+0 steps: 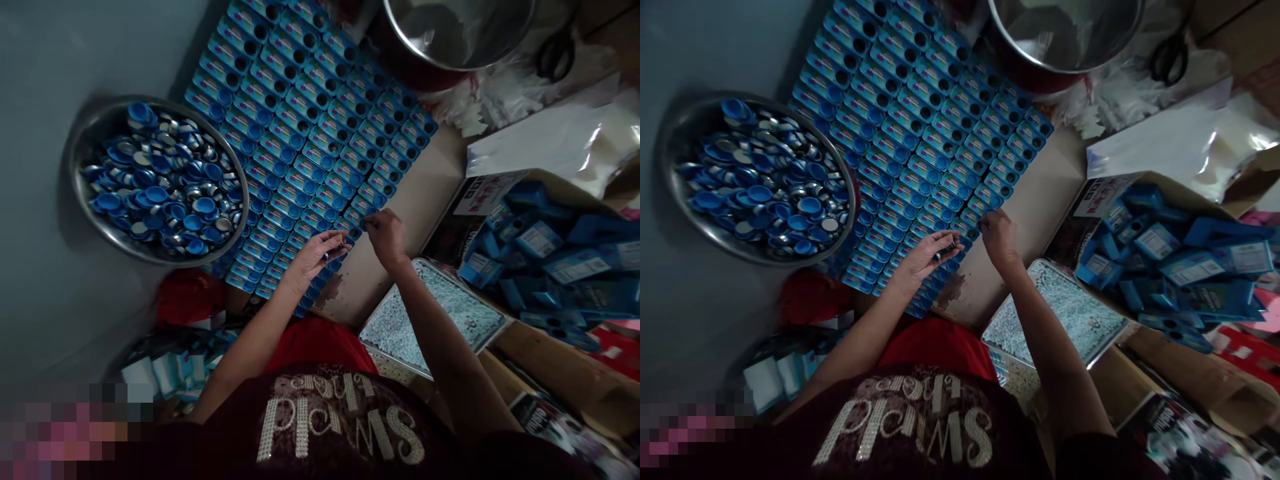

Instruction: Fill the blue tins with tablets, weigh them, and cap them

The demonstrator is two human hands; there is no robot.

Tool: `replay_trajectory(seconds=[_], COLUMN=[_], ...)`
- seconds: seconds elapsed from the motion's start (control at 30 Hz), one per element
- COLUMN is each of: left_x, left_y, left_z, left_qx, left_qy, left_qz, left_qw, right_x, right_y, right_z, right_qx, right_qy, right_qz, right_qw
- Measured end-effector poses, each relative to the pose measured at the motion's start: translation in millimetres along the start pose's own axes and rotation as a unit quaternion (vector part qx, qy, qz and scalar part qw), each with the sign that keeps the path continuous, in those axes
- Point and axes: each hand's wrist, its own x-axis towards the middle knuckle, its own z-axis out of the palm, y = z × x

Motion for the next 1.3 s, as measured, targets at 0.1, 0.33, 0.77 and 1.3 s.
replay_trajectory(seconds=[0.1, 0.33, 0.77, 1.3], left_x=[4, 20, 4, -8], left_y=[6, 4, -22, 12], left_z=[-4.7, -7.5, -12.8, -23.4], left_qx=[-0.008, -0.012, 0.037, -0.046], left_qy=[-0.001, 0.017, 0.052, -0.008], left_qz=[0.003, 0.012, -0.005, 0.02], left_qw=[1.0, 1.0, 0.998, 0.999], right_x=[15, 32, -69, 0], right_y=[-5, -14, -11, -36], right_z=[0, -15, 20, 11], right_qx=[-0.098, -0.154, 0.233, -0.144], right_qy=[-0.033, -0.042, -0.056, -0.066], right_qz=[0.046, 0.079, -0.102, 0.07], right_qw=[0.994, 0.984, 0.965, 0.985])
